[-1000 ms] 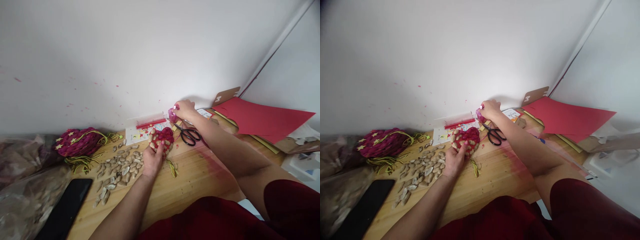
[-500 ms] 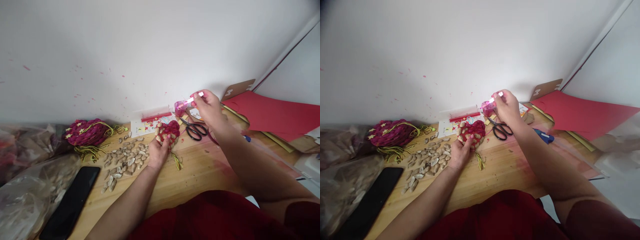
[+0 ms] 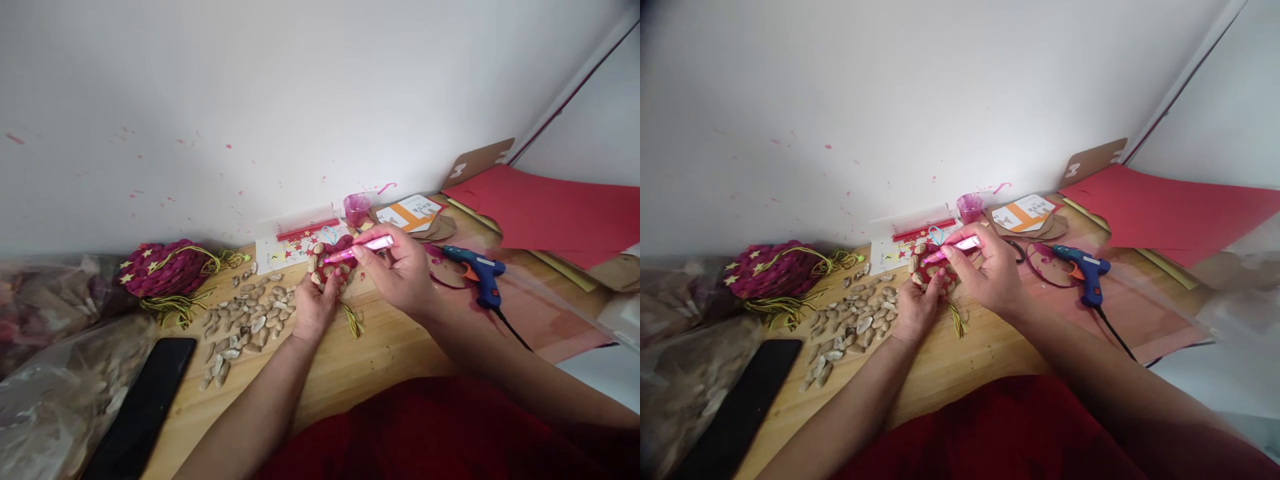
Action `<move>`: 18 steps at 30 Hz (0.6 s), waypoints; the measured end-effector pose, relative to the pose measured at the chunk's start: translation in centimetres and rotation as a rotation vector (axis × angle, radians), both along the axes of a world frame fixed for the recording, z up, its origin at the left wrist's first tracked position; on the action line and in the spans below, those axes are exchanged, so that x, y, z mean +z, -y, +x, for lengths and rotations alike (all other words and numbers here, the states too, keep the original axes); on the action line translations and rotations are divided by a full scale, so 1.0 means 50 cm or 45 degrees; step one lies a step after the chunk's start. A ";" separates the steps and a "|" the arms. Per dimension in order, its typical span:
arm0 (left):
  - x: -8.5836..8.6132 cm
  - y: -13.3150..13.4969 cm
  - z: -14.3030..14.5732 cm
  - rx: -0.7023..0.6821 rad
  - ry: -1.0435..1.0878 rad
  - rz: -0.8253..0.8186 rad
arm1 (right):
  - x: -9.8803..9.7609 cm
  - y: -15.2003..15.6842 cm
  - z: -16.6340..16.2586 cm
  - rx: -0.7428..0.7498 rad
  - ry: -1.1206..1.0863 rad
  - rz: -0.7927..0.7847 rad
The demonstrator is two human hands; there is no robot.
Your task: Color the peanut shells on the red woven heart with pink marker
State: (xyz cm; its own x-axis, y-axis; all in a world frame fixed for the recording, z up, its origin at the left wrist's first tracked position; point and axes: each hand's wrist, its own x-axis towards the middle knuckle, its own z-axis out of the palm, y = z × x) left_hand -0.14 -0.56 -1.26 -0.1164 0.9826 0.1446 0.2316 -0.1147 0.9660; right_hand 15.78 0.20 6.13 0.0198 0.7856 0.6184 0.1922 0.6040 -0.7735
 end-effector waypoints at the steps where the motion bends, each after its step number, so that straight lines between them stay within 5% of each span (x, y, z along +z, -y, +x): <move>1: 0.000 0.000 0.000 -0.002 0.002 -0.004 | 0.000 0.003 -0.001 0.005 0.049 0.047; 10: 0.021 0.005 0.000 -0.023 -0.010 0.026 | 0.000 0.011 -0.005 -0.040 0.388 0.315; 18: 0.020 0.004 -0.001 0.013 -0.038 -0.001 | -0.004 0.017 -0.009 -0.022 0.456 0.343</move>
